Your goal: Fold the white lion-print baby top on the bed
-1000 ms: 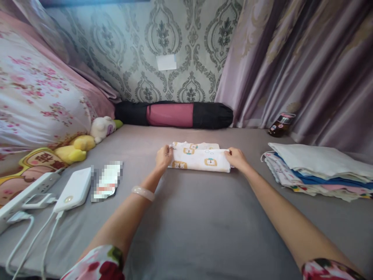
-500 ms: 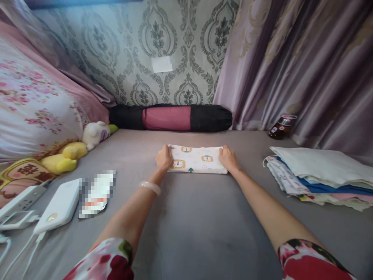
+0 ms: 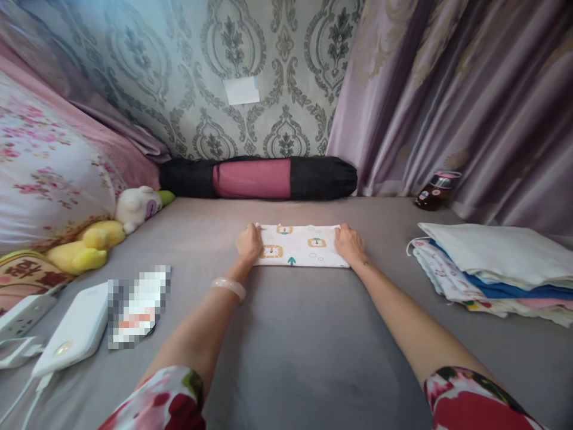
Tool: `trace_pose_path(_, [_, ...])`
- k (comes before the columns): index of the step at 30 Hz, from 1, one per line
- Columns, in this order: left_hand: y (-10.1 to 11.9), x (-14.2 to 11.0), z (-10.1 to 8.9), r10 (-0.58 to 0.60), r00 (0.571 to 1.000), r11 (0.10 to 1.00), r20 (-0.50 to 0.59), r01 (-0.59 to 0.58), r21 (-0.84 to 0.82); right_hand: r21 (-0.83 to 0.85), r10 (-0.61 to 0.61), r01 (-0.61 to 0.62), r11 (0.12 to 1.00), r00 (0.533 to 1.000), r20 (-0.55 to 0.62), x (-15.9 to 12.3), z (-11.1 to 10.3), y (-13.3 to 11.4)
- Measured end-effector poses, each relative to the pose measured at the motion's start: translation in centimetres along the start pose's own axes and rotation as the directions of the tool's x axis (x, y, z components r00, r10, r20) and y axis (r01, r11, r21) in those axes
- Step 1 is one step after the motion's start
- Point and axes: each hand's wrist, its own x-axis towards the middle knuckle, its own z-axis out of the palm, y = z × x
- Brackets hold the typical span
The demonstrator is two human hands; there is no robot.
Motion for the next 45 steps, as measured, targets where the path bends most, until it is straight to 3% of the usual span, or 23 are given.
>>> trace_pose_path(9, [-0.6, 0.9, 0.3, 0.003, 0.996, 1.000, 0.092, -0.005, 0.018, 0.024, -0.007, 0.006, 1.000, 0.999, 0.049, 0.4, 0.0, 0.5])
trace_pose_path(12, [-0.7, 0.4, -0.2, 0.044, 0.998, 0.999, 0.038, -0.045, 0.026, 0.045, -0.023, 0.019, 0.999, 0.996, 0.091, 0.2, -0.6, 0.8])
trace_pose_path(16, [0.7, -2.0, -0.8, 0.139, 0.988, 0.984, -0.061, -0.132, 0.117, -0.041, -0.083, 0.079, 0.996, 0.990, -0.114, -1.3, -1.2, -0.6])
trace_pose_path(18, [2.1, -3.5, -0.6, 0.247, 0.968, 0.964, -0.050, -0.240, 0.116, -0.078, -0.201, 0.190, 0.979, 0.963, -0.181, -2.3, -1.0, -2.1])
trace_pose_path(21, [4.1, -5.5, 0.3, 0.417, 0.909, 0.906, 0.003, -0.416, 0.080, -0.062, -0.449, 0.445, 0.893, 0.881, -0.147, -3.7, -0.2, -4.7])
trace_pose_path(23, [5.1, -6.2, 0.8, 0.453, 0.890, 0.887, 0.047, -0.456, 0.070, -0.044, -0.566, 0.565, 0.824, 0.817, -0.106, -4.2, 0.5, -6.1])
trace_pose_path(26, [5.6, -6.2, 1.0, 0.446, 0.886, 0.886, 0.128, -0.457, 0.076, 0.005, -0.622, 0.622, 0.783, 0.783, -0.030, -4.4, 1.3, -7.5])
trace_pose_path(32, [5.1, -4.8, 0.8, 0.416, 0.880, 0.886, 0.229, -0.449, 0.118, 0.082, -0.606, 0.602, 0.794, 0.794, 0.040, -3.6, 2.3, -8.5])
trace_pose_path(41, [3.9, -4.0, 2.1, 0.450, 0.883, 0.870, 0.136, -0.467, 0.160, 0.067, -0.589, 0.589, 0.805, 0.808, -0.026, -3.5, 4.1, -8.2])
trace_pose_path(45, [3.8, -4.0, 2.4, 0.420, 0.903, 0.887, 0.089, -0.430, 0.171, 0.039, -0.531, 0.532, 0.846, 0.846, -0.045, -3.5, 4.3, -8.2])
